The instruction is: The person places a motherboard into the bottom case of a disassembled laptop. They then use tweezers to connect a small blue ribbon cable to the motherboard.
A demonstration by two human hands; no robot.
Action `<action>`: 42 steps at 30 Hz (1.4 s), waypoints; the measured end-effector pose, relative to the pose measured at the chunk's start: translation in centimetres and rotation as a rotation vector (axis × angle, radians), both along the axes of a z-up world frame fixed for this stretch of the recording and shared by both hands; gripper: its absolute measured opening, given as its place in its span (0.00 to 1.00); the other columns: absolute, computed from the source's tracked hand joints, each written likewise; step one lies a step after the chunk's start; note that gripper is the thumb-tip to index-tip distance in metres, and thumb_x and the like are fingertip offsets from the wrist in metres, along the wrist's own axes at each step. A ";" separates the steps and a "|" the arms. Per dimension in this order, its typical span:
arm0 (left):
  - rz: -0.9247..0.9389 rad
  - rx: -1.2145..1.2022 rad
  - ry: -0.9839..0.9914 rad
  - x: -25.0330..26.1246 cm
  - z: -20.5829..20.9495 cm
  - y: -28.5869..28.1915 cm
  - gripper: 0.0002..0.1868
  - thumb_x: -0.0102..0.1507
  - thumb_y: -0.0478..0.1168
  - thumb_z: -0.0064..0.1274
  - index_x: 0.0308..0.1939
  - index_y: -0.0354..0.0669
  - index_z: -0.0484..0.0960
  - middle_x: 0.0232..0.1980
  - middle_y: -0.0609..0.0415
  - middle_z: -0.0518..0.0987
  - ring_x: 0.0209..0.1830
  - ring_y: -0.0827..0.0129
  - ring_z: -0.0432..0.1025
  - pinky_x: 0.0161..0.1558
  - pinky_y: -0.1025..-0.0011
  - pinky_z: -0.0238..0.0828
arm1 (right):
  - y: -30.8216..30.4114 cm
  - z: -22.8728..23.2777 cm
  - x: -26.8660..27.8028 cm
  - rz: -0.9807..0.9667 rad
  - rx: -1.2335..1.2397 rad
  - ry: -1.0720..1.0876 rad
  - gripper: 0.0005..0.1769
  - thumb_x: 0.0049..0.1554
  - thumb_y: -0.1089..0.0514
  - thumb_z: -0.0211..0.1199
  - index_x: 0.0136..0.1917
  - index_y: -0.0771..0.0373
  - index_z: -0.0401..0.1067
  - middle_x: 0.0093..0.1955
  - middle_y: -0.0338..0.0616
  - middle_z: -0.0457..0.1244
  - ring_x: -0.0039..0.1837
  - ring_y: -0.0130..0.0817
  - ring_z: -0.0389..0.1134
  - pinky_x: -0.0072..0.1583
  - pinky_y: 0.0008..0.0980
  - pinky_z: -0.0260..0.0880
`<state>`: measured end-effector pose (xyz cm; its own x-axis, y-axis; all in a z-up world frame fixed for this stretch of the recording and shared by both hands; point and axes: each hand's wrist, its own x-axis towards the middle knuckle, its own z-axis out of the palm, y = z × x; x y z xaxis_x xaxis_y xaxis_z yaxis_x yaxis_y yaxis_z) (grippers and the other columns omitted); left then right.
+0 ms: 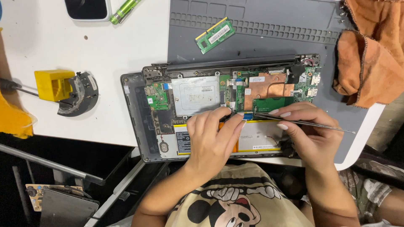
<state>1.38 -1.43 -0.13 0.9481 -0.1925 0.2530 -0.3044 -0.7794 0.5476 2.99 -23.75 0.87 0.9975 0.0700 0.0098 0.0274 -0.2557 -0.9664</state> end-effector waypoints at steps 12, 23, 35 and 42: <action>-0.012 -0.038 -0.051 -0.3 -0.5 0.2 0.11 0.66 0.35 0.69 0.48 0.54 0.85 0.52 0.54 0.79 0.51 0.60 0.72 0.56 0.60 0.57 | 0.1 0.2 0.1 0.040 -0.019 -0.015 0.04 0.58 0.68 0.67 0.45 0.68 0.72 0.47 0.57 0.70 0.53 0.47 0.75 0.60 0.36 0.77; -0.012 -0.009 -0.079 -0.1 -0.3 0.1 0.12 0.67 0.36 0.70 0.52 0.53 0.85 0.51 0.54 0.79 0.49 0.61 0.73 0.56 0.61 0.58 | 0.4 0.1 0.1 0.000 -0.044 -0.018 0.05 0.60 0.68 0.66 0.47 0.69 0.71 0.49 0.61 0.70 0.55 0.47 0.74 0.61 0.37 0.75; 0.012 0.113 -0.092 -0.2 -0.5 -0.1 0.14 0.70 0.46 0.66 0.58 0.53 0.83 0.53 0.56 0.78 0.49 0.63 0.72 0.56 0.63 0.60 | 0.3 0.0 0.1 -0.006 -0.029 -0.006 0.06 0.60 0.69 0.66 0.47 0.70 0.70 0.49 0.61 0.70 0.55 0.48 0.75 0.62 0.37 0.76; 0.023 0.105 -0.072 -0.2 -0.5 -0.2 0.12 0.70 0.46 0.64 0.56 0.52 0.83 0.54 0.55 0.77 0.48 0.62 0.71 0.55 0.63 0.60 | 0.5 0.3 0.3 -0.003 -0.012 0.021 0.06 0.61 0.67 0.65 0.49 0.70 0.69 0.51 0.64 0.69 0.56 0.49 0.74 0.63 0.38 0.75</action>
<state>1.17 -1.63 -0.62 0.9328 -0.1998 0.3000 -0.3212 -0.8385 0.4401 3.29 -23.24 1.17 0.9977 0.0672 -0.0118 0.0066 -0.2671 -0.9636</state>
